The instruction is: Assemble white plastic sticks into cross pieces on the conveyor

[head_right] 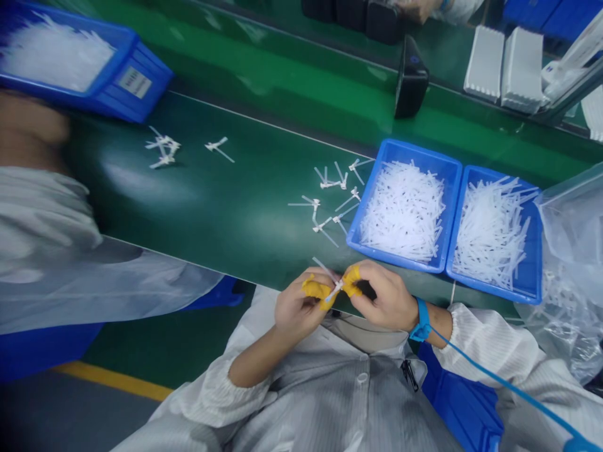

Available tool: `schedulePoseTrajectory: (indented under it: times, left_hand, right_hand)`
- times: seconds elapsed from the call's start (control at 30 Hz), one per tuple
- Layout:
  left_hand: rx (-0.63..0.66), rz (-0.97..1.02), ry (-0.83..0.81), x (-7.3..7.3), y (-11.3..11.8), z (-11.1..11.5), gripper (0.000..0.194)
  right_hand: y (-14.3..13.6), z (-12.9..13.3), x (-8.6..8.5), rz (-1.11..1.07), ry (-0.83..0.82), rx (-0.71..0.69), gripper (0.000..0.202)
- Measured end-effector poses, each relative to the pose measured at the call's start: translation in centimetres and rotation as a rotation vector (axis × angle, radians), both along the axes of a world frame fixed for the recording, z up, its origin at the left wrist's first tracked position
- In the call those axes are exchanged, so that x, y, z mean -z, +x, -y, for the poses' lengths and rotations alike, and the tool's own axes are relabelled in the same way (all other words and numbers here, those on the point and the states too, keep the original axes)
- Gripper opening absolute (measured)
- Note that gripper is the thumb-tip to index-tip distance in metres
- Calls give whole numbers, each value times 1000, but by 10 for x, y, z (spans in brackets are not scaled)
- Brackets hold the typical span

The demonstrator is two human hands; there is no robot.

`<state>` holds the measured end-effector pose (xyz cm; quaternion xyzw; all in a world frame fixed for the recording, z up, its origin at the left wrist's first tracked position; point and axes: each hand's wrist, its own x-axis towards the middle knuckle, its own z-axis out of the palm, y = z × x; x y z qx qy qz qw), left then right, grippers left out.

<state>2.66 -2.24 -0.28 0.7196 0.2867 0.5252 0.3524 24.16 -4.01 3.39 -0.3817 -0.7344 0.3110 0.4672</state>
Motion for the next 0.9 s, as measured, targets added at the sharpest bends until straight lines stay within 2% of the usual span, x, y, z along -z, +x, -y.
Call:
schedulePoseTrajectory:
  times: [0.2, 0.37, 0.6, 0.7, 0.9]
  left_hand:
    - [-86, 9, -36, 5, 3, 2, 20]
    - [-59, 83, -39, 6, 6, 3, 20]
    - [-29, 22, -1, 0, 5, 3, 13]
    - [-29, -35, -31, -1, 4, 4, 10]
    - [-26, 45, -97, 3, 6, 3, 11]
  right_hand:
    - [1, -1, 0, 30, 38, -7, 28]
    - [2, 0, 2, 10, 36, -24, 27]
    - [4, -2, 2, 61, 20, -14, 25]
    - [6, -2, 2, 94, 12, -9, 24]
    - [4, -3, 1, 106, 7, 0, 25]
